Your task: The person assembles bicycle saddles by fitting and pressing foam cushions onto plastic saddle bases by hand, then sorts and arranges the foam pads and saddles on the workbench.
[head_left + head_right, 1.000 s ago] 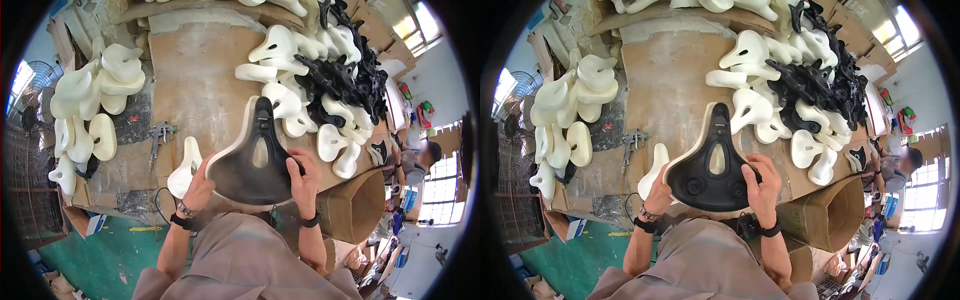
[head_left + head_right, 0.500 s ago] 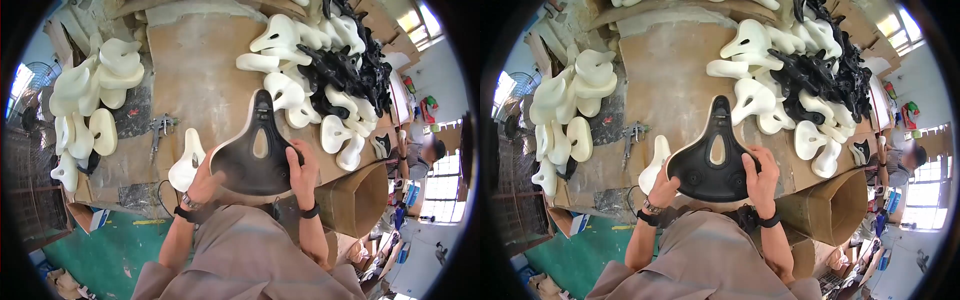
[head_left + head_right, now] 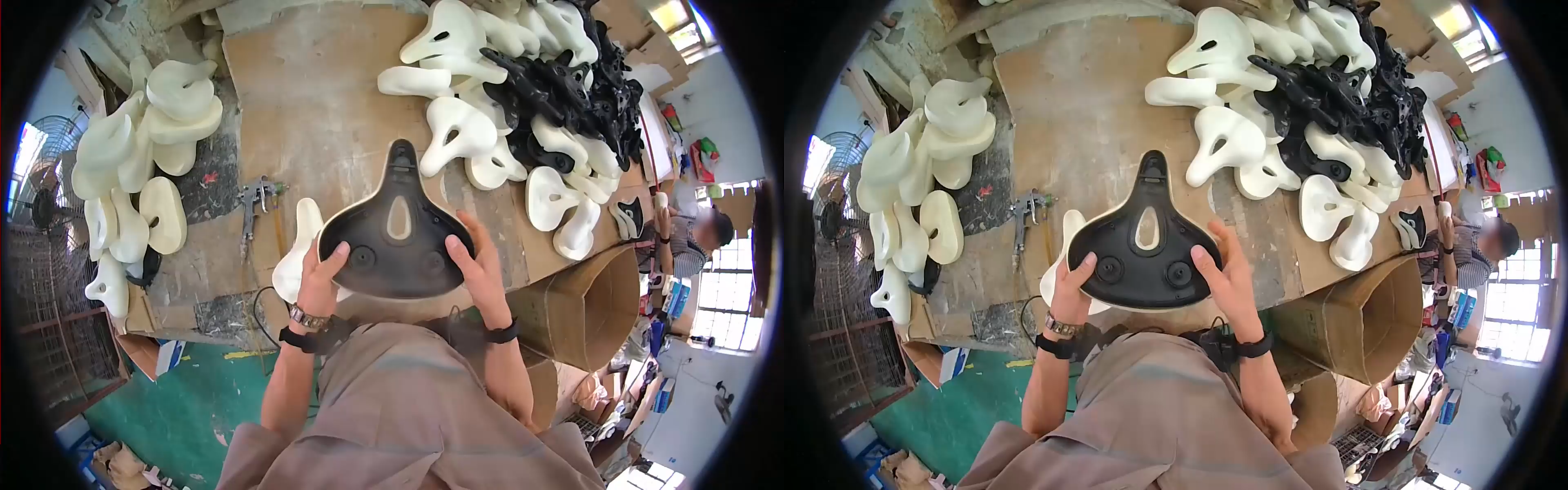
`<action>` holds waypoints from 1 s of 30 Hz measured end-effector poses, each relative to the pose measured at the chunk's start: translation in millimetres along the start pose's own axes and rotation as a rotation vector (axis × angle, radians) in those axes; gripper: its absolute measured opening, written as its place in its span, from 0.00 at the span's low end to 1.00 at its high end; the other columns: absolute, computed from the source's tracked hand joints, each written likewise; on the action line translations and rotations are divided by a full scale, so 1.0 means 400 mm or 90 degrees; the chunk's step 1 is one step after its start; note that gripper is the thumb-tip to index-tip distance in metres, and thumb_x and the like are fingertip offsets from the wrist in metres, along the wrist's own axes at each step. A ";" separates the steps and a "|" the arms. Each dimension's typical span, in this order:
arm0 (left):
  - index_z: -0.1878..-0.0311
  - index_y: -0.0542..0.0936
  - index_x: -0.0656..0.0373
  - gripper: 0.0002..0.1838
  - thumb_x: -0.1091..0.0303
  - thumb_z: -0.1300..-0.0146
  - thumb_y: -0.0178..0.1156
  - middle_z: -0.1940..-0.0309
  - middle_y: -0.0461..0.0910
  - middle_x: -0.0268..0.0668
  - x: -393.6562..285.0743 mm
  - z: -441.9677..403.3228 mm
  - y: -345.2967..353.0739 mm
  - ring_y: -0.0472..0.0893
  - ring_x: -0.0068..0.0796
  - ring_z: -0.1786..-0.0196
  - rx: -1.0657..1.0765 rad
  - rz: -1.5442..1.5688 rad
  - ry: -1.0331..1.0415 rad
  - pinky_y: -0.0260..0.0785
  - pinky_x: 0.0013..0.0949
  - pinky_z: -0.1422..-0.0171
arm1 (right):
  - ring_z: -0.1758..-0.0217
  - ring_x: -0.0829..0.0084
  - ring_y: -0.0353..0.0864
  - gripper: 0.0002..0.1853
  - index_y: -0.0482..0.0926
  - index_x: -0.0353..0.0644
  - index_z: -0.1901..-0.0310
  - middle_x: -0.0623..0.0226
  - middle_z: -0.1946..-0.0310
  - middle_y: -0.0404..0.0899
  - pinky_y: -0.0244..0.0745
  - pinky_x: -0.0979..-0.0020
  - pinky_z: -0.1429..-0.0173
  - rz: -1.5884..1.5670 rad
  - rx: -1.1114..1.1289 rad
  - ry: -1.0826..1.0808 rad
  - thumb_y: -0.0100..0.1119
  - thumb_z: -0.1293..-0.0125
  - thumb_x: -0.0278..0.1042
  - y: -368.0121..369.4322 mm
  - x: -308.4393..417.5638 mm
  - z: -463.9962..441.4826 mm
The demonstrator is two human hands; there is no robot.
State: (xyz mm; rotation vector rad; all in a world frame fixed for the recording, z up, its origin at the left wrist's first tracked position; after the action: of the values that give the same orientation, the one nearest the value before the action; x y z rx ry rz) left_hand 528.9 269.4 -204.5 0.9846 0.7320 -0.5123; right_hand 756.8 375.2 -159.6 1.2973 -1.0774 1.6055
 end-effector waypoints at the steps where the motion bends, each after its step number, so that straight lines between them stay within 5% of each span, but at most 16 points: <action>1: 0.31 0.71 0.64 0.27 0.67 0.30 0.61 0.40 0.79 0.38 0.000 -0.003 -0.002 0.77 0.29 0.40 -0.001 0.000 -0.002 0.69 0.34 0.34 | 0.47 0.74 0.80 0.27 0.69 0.34 0.33 0.57 0.44 0.79 0.77 0.71 0.45 -0.034 0.032 0.047 0.62 0.26 0.41 -0.001 -0.011 0.000; 2: 0.31 0.71 0.64 0.27 0.67 0.30 0.61 0.40 0.79 0.38 0.000 -0.006 -0.004 0.78 0.30 0.40 -0.009 0.005 -0.002 0.69 0.34 0.34 | 0.47 0.74 0.80 0.27 0.69 0.34 0.33 0.57 0.44 0.79 0.77 0.71 0.45 -0.034 0.031 0.049 0.62 0.26 0.41 -0.010 -0.010 0.002; 4: 0.30 0.70 0.65 0.26 0.69 0.30 0.61 0.40 0.79 0.38 0.008 -0.015 -0.016 0.78 0.30 0.39 -0.014 0.011 0.004 0.70 0.35 0.33 | 0.52 0.77 0.83 0.27 0.71 0.35 0.34 0.61 0.49 0.82 0.82 0.73 0.62 -0.101 0.142 0.313 0.59 0.25 0.44 -0.006 -0.001 0.015; 8: 0.30 0.70 0.65 0.26 0.69 0.29 0.60 0.39 0.79 0.38 0.007 -0.018 -0.014 0.78 0.30 0.39 -0.026 0.011 -0.005 0.70 0.36 0.33 | 0.57 0.79 0.84 0.25 0.73 0.35 0.36 0.64 0.54 0.84 0.78 0.76 0.76 -0.116 0.123 0.248 0.58 0.25 0.46 0.004 -0.026 0.019; 11: 0.30 0.70 0.65 0.26 0.69 0.29 0.60 0.39 0.79 0.38 0.010 -0.022 -0.019 0.78 0.29 0.39 -0.012 0.006 -0.022 0.71 0.36 0.33 | 0.55 0.78 0.83 0.24 0.74 0.34 0.37 0.64 0.54 0.84 0.81 0.75 0.65 -0.115 0.112 0.239 0.59 0.25 0.43 0.011 -0.047 0.017; 13: 0.29 0.68 0.65 0.28 0.67 0.28 0.61 0.39 0.78 0.39 0.017 -0.028 -0.021 0.78 0.29 0.39 -0.012 -0.009 -0.012 0.72 0.36 0.34 | 0.55 0.77 0.82 0.22 0.75 0.33 0.39 0.65 0.56 0.85 0.79 0.74 0.54 -0.077 0.020 0.075 0.60 0.25 0.40 0.022 -0.082 0.013; 16: 0.28 0.67 0.65 0.29 0.63 0.28 0.61 0.38 0.77 0.39 0.009 -0.025 -0.006 0.78 0.29 0.38 -0.015 0.022 -0.005 0.72 0.36 0.34 | 0.53 0.76 0.80 0.19 0.77 0.32 0.42 0.64 0.55 0.84 0.74 0.73 0.46 -0.051 -0.016 0.088 0.61 0.26 0.38 0.026 -0.088 0.022; 25: 0.29 0.67 0.62 0.32 0.52 0.28 0.62 0.37 0.76 0.35 0.084 0.020 0.077 0.77 0.31 0.38 -0.019 0.236 0.055 0.69 0.38 0.31 | 0.55 0.71 0.80 0.17 0.74 0.33 0.43 0.61 0.58 0.82 0.75 0.70 0.48 0.107 -0.164 -0.064 0.60 0.25 0.35 0.099 -0.054 0.043; 30: 0.34 0.72 0.59 0.27 0.64 0.32 0.68 0.41 0.79 0.33 0.062 0.014 0.079 0.79 0.31 0.42 -0.187 0.243 0.051 0.73 0.39 0.36 | 0.49 0.68 0.77 0.18 0.71 0.31 0.40 0.56 0.52 0.79 0.71 0.68 0.42 0.111 -0.170 -0.107 0.57 0.25 0.32 0.170 -0.035 0.097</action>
State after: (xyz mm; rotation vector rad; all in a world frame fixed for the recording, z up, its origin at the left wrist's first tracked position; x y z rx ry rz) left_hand 568.6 277.9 -203.4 0.8446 0.6479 -0.0312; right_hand 707.6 315.6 -178.1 1.1991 -1.4898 1.4349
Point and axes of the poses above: each hand's wrist, its own z-axis away from the middle knuckle, its own y-axis out of the palm, x = y × z, the point moved 2 cm from there along -z, towards the middle knuckle
